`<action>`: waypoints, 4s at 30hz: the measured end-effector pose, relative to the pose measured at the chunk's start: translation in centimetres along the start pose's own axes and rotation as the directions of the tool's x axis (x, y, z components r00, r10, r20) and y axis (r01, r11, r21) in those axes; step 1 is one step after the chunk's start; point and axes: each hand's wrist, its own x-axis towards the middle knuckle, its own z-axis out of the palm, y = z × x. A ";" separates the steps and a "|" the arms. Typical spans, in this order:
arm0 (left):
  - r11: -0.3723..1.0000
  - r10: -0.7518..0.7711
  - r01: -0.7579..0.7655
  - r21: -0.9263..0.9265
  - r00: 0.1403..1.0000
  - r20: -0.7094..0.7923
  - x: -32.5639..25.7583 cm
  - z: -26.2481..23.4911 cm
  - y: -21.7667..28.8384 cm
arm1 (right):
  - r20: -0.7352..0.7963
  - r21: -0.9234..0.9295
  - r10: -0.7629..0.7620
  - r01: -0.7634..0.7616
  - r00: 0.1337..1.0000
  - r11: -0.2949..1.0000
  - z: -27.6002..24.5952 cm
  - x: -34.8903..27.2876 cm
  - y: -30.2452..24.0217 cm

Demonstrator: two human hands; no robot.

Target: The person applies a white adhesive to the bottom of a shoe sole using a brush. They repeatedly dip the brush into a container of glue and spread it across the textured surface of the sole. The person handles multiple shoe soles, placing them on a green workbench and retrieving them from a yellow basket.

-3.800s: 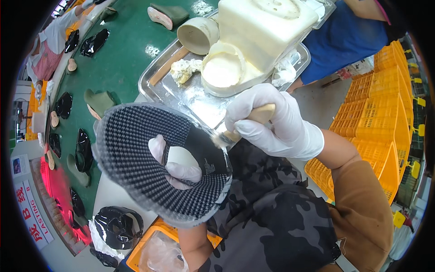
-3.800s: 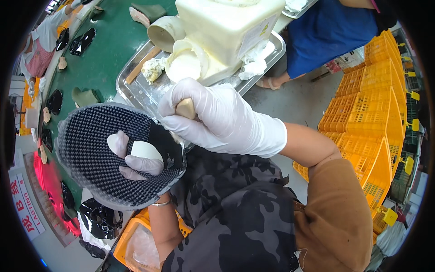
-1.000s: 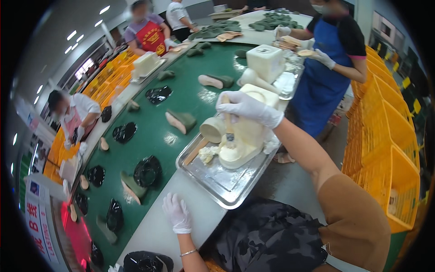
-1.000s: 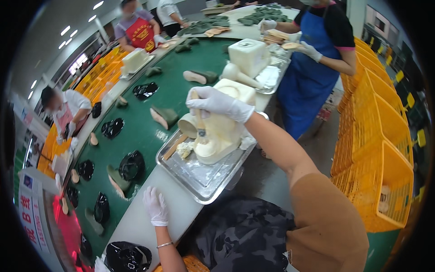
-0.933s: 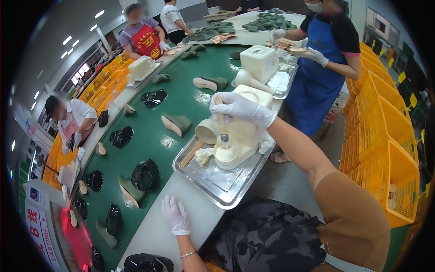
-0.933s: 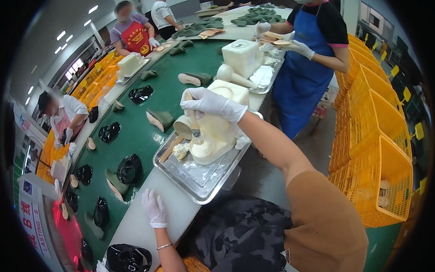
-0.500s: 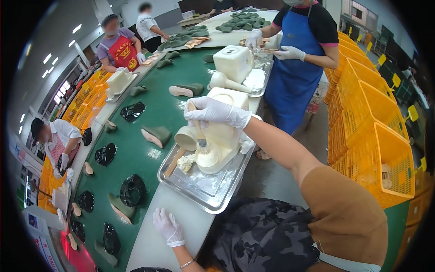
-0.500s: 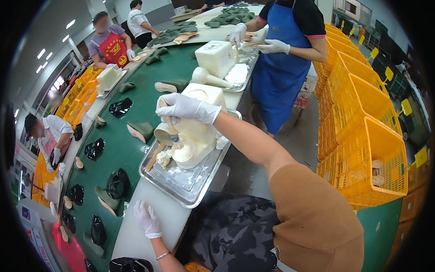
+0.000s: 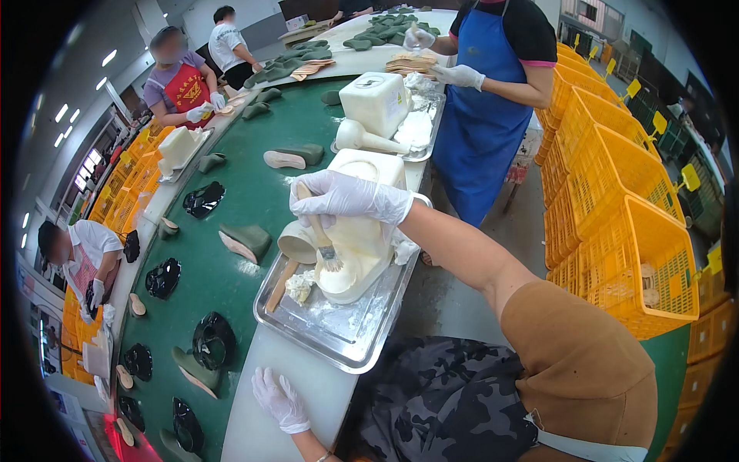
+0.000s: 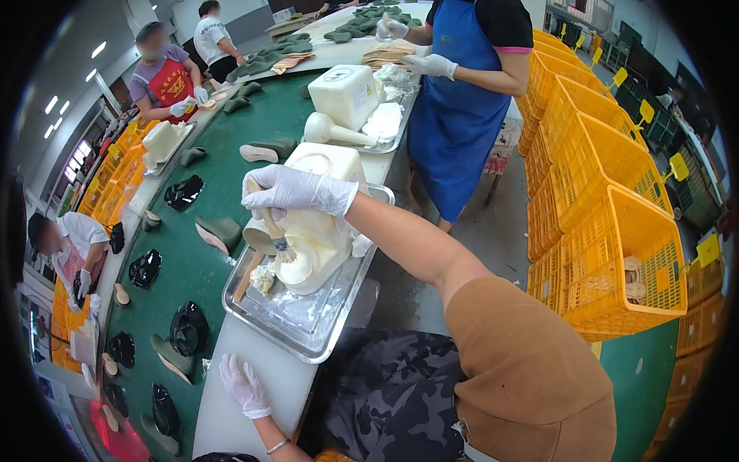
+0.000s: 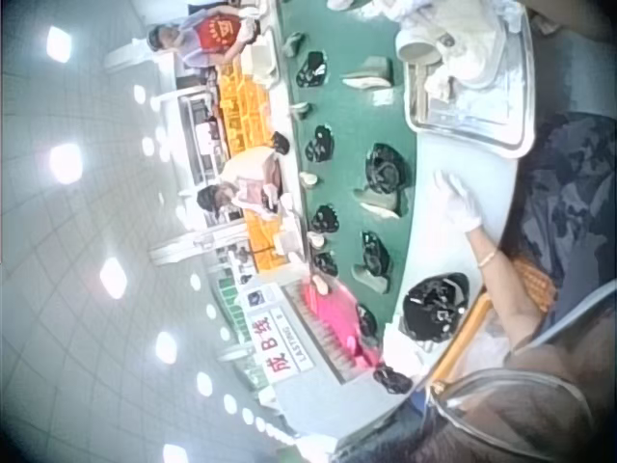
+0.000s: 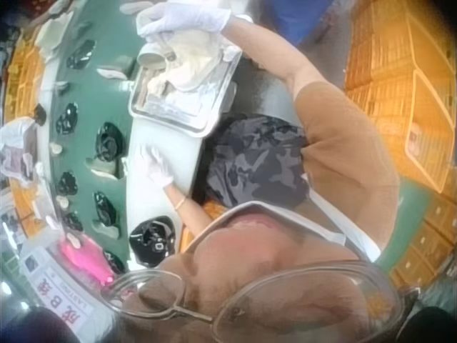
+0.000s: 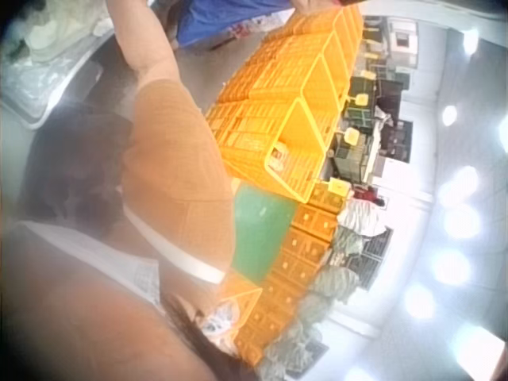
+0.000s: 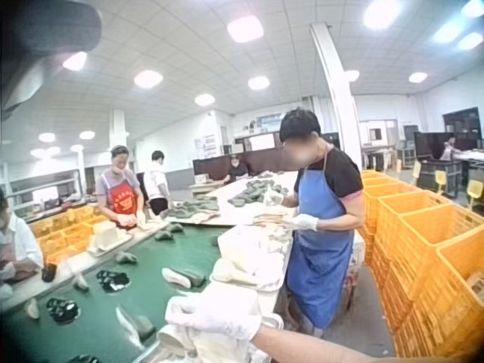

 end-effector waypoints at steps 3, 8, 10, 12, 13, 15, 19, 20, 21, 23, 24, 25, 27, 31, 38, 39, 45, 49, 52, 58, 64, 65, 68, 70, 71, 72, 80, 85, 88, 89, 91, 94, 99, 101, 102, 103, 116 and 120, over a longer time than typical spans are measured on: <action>1.000 -0.007 0.007 -0.006 1.000 0.002 0.0 0.0 0.0 | 0.010 -0.023 0.044 -0.044 0.999 0.999 0.0 -0.2 -0.5; 1.000 -0.014 0.014 0.009 1.000 0.010 0.0 -0.2 0.2 | 0.011 -0.009 0.025 -0.025 1.000 1.000 0.2 -0.3 -0.6; 1.000 -0.011 0.011 0.004 1.000 0.006 0.1 -0.2 0.3 | 0.009 -0.011 0.017 -0.017 1.000 1.000 0.2 -0.4 -0.8; 1.000 -0.010 0.010 0.002 1.000 0.004 0.0 -0.1 0.2 | 0.011 -0.016 0.009 -0.009 1.000 1.000 0.1 -0.3 -0.6; 1.000 -0.010 0.010 0.003 1.000 0.004 0.0 -0.1 0.1 | 0.013 -0.022 0.012 -0.012 1.000 1.000 0.1 -0.3 -0.5; 1.000 -0.015 0.015 0.004 1.000 0.007 0.0 -0.1 0.2 | 0.016 -0.034 0.019 -0.018 1.000 0.999 0.1 -0.2 -0.4; 1.000 -0.007 0.007 0.006 1.000 -0.002 0.0 0.0 0.1 | 0.021 -0.045 0.024 -0.023 0.999 0.999 -0.1 -0.1 -0.1; 1.000 0.001 -0.001 0.008 1.000 -0.010 0.0 0.1 0.0 | 0.022 -0.046 0.024 -0.023 0.999 0.999 -0.1 -0.1 -0.1; 1.000 0.001 -0.001 0.007 1.000 -0.007 0.0 0.1 -0.1 | 0.022 -0.047 0.024 -0.023 0.999 0.999 -0.1 0.0 0.0; 1.000 0.000 0.000 0.005 1.000 -0.002 0.0 0.1 -0.1 | 0.024 -0.035 0.020 -0.019 0.999 0.999 0.0 0.0 -0.1; 1.000 -0.005 0.005 0.001 1.000 0.006 0.0 0.1 -0.1 | 0.024 -0.030 0.020 -0.019 1.000 0.999 0.0 -0.1 -0.1; 1.000 -0.010 0.010 -0.003 1.000 0.014 0.1 0.0 0.0 | 0.022 -0.027 0.024 -0.023 0.999 0.999 0.0 -0.1 -0.1; 1.000 -0.023 0.024 -0.004 0.999 0.029 0.1 0.0 0.1 | 0.018 -0.023 0.028 -0.027 0.999 0.999 -0.1 0.1 0.0; 1.000 -0.016 0.016 0.010 0.999 0.030 0.2 0.0 0.2 | 0.007 -0.015 0.031 -0.031 0.999 0.999 0.0 -0.2 -0.3; 0.999 -0.003 0.003 0.048 1.000 0.008 0.1 0.1 0.4 | 0.006 -0.032 0.045 -0.045 0.999 0.998 -0.1 -0.2 -0.3; 0.999 -0.007 0.007 0.046 1.000 0.015 0.1 0.0 0.3 | 0.007 -0.030 0.041 -0.041 0.999 0.999 0.0 -0.1 -0.2; 1.000 -0.003 0.003 0.021 1.000 0.004 0.1 0.2 0.2 | -0.018 -0.002 0.004 -0.004 1.000 1.000 0.1 -0.1 -0.1; 1.000 -0.003 0.003 0.018 1.000 -0.003 0.1 0.1 0.4 | 0.003 -0.013 0.005 -0.005 1.000 1.000 -0.1 -0.1 0.0; 1.000 -0.006 0.006 0.019 1.000 -0.004 0.1 0.0 0.5 | 0.021 -0.037 0.034 -0.033 0.999 0.999 -0.1 -0.2 -0.3; 0.999 -0.003 0.003 0.034 1.000 -0.002 0.1 0.0 0.4 | 0.016 -0.049 0.034 -0.033 0.999 0.998 -0.2 -0.3 -0.3; 1.000 -0.014 0.014 0.025 1.000 0.001 0.0 0.0 0.3 | 0.021 -0.042 0.027 -0.026 0.999 0.999 -0.1 -0.3 -0.4; 1.000 -0.016 0.016 0.021 1.000 0.001 0.0 0.0 0.3 | 0.026 -0.043 0.030 -0.029 0.999 0.999 -0.1 -0.3 -0.5; 0.999 -0.005 0.005 0.034 1.000 -0.002 0.1 0.1 0.4 | 0.029 -0.035 0.023 -0.022 0.999 0.999 -0.2 -0.2 -0.2; 0.999 -0.007 0.007 0.033 1.000 -0.004 0.1 0.1 0.4 | 0.029 -0.033 0.025 -0.024 0.999 0.999 -0.2 -0.2 -0.1; 0.999 -0.007 0.008 0.032 1.000 -0.006 0.1 0.0 0.4 | 0.028 -0.038 0.030 -0.029 0.999 0.999 -0.2 -0.2 -0.2; 0.999 -0.007 0.007 0.031 1.000 -0.004 0.1 0.0 0.4 | 0.025 -0.043 0.035 -0.034 0.999 0.998 -0.2 -0.2 -0.2; 1.000 0.000 0.000 0.003 1.000 -0.006 0.5 0.2 1.0 | 0.008 -0.062 0.042 -0.042 0.999 0.997 -0.6 -0.5 -0.7; 0.999 -0.021 0.021 0.027 1.000 0.007 0.3 -0.2 0.7 | 0.030 -0.007 0.023 -0.023 0.999 1.000 -0.3 0.2 0.7; 1.000 -0.011 0.011 0.023 1.000 -0.011 0.2 -0.1 0.6 | 0.036 -0.012 0.026 -0.026 0.999 1.000 -0.3 0.1 0.5; 1.000 -0.006 0.007 0.023 1.000 -0.019 0.1 -0.1 0.5 | 0.035 -0.013 0.030 -0.030 0.999 0.999 -0.2 0.1 0.3; 0.999 -0.005 0.006 0.034 1.000 -0.016 0.1 0.0 0.5 | 0.031 -0.018 0.034 -0.034 0.999 0.999 -0.2 0.0 0.1; 0.999 -0.011 0.011 0.032 1.000 -0.006 0.1 0.0 0.6 | 0.026 -0.011 0.025 -0.025 0.999 1.000 -0.3 0.0 0.2; 0.998 -0.034 0.034 0.044 0.999 0.010 0.4 -0.6 1.1 | 0.003 -0.010 0.007 -0.007 1.000 1.000 0.0 0.1 0.3; 0.998 -0.025 0.025 0.052 1.000 0.002 0.5 -0.2 1.1 | 0.001 -0.005 0.010 -0.010 1.000 1.000 -0.2 0.0 0.2; 0.998 -0.019 0.020 0.062 1.000 -0.009 0.4 -0.1 0.9 | 0.002 -0.005 0.023 -0.023 1.000 1.000 -0.3 -0.1 0.2; 0.997 -0.012 0.013 0.071 1.000 -0.020 0.3 0.0 0.8 | 0.001 -0.005 0.037 -0.037 0.999 0.999 -0.3 0.0 0.2; 0.999 -0.034 0.034 -0.025 0.999 0.007 0.6 -0.4 1.1 | 0.004 -0.024 0.014 -0.014 1.000 1.000 -0.1 0.0 0.3; 1.000 -0.018 0.018 0.022 1.000 0.004 -0.1 0.2 0.2 | 0.002 -0.016 0.017 -0.017 1.000 1.000 0.4 0.2 0.1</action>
